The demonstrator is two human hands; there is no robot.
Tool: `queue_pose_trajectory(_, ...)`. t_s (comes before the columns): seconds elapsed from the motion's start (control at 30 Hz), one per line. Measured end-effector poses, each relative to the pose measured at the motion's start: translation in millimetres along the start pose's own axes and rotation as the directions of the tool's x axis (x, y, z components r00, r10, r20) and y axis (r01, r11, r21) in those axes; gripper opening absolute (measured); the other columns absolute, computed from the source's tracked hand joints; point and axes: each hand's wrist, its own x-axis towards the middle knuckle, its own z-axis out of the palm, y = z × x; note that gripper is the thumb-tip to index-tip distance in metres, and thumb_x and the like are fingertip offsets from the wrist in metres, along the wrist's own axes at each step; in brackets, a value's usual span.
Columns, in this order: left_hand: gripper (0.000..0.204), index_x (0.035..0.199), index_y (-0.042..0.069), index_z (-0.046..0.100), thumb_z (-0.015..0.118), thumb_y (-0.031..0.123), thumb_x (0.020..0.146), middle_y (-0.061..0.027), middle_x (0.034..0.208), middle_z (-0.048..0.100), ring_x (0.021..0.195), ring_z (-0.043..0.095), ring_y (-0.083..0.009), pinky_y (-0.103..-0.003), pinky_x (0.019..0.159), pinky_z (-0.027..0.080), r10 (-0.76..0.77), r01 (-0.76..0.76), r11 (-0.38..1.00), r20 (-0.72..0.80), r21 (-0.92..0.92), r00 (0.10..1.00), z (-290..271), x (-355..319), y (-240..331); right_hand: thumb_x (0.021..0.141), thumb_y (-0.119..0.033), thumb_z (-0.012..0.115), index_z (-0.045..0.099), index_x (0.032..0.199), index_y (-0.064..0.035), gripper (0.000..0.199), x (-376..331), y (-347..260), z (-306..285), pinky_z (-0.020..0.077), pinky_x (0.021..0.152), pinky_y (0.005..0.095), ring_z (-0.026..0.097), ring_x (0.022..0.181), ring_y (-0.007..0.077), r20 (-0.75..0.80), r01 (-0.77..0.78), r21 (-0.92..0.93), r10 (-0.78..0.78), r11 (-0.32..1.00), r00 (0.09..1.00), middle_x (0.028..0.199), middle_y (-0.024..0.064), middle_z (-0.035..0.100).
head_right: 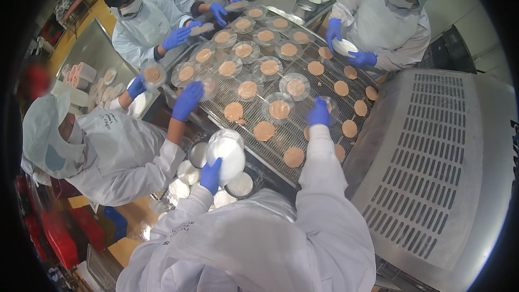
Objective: The person places white circular discs onto a wire rack that already holds brown circular discs. They repeatedly pick up white discs from a nearby stack and position them on the rack alongside coworkers in a food preparation area.
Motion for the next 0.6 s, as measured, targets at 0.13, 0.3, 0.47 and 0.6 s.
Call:
queue_pose_trajectory(0.13, 0.053, 0.122, -0.007, 0.046, 0.064, 0.025, 0.083, -0.0149, 0.111, 0.057, 0.096, 0.058, -0.0214, -0.031, 0.081, 0.048, -0.046, 0.046, 0.997, -0.005, 0.060, 0.999, -0.8, -0.9, 5.2, 0.084, -0.010, 0.045, 0.051, 0.126, -0.0135, 0.043, 47.9, -117.9, 4.3, 0.0356, 0.101, 0.0363, 0.044, 0.121, 0.0337, 0.015, 0.183, 0.176, -0.188, 0.967, 0.982, 0.130, 0.0213, 0.046)
queue_pose_trajectory(0.3, 0.047, 0.122, -0.003, 0.048, 0.063, 0.021, 0.085, -0.0123, 0.113, 0.058, 0.098, 0.056, -0.0198, -0.031, 0.085, 0.046, -0.035, 0.033, 0.999, 0.059, 0.030, 0.998, 12.7, -6.1, 3.0, 0.081, -0.009, 0.052, 0.059, 0.111, -0.0102, 0.031, 26.5, -105.4, 55.4, 0.0447, 0.088, 0.0400, 0.057, 0.101, 0.0352, -0.120, 0.237, 0.308, -0.209, 0.921, 0.970, 0.115, 0.0200, 0.056)
queue_pose_trajectory(0.47, 0.045, 0.122, -0.002, 0.048, 0.063, 0.019, 0.085, -0.0122, 0.113, 0.058, 0.099, 0.057, -0.0199, -0.031, 0.087, 0.046, -0.054, 0.051, 0.993, -0.025, -0.108, 0.998, -20.9, -11.5, -6.2, 0.080, -0.008, 0.051, 0.065, 0.084, -0.0031, 0.015, -49.9, -145.2, -44.3, 0.0485, 0.070, 0.0413, 0.061, 0.077, 0.0341, -0.031, 0.102, 0.233, -0.098, 0.967, 0.995, 0.081, 0.0177, 0.063)
queue_pose_trajectory(0.6, 0.046, 0.123, -0.004, 0.046, 0.061, 0.018, 0.086, -0.0125, 0.116, 0.056, 0.101, 0.056, -0.0204, -0.030, 0.088, 0.045, 0.013, -0.002, 0.993, 0.093, -0.118, 0.996, -20.3, -8.3, 5.0, 0.079, -0.014, 0.055, 0.061, 0.103, -0.0046, 0.026, -114.5, -145.9, -47.0, 0.0419, 0.093, 0.0379, 0.054, 0.103, 0.0317, 0.035, 0.263, 0.000, -0.263, 0.965, 0.964, 0.101, 0.0131, 0.062)
